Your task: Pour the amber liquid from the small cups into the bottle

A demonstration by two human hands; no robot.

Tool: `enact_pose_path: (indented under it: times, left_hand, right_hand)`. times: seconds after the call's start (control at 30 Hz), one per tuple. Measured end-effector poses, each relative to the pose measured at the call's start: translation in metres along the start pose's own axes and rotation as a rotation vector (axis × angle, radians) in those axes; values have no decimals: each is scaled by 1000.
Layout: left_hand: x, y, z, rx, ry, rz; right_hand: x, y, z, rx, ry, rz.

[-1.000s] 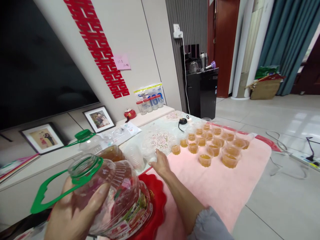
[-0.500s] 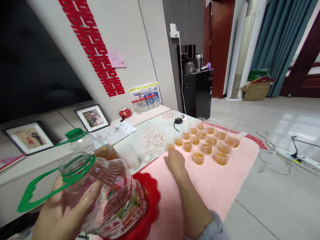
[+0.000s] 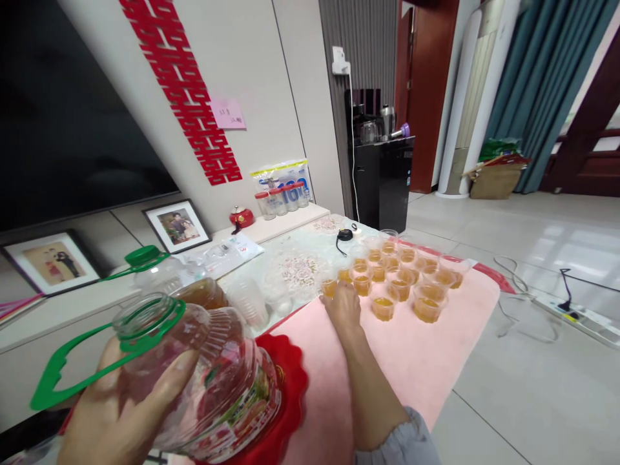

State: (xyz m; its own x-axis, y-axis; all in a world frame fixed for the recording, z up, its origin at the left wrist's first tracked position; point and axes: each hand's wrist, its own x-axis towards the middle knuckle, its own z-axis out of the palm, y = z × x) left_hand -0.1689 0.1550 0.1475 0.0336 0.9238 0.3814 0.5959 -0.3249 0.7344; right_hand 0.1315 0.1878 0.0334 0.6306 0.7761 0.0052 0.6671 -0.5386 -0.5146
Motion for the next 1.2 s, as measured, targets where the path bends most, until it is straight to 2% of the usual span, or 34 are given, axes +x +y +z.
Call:
enact_pose_path:
  times: [0.43,0.7,0.83,0.97,1.07,1.2]
  left_hand:
    - [-3,9,0,-44,-38,-118]
    - [-2,22,0,-28,-28,-59]
    - [-8,34,4,-74,14,-19]
    - [-12,40,7,-135,6,-10]
    - [-11,39,9,-169,3,-2]
    - [-9,37,10,-188,9,54]
  right_hand:
    - [23,9,35,265,122,-83]
    - [19,9,37,413,181,-121]
    - [14,2,31,537,183,-196]
    - [9,-12,19,662,167,-308]
    - [2,-27,0,732,173,-460]
    - [-11,-54,-40,761,198,-714]
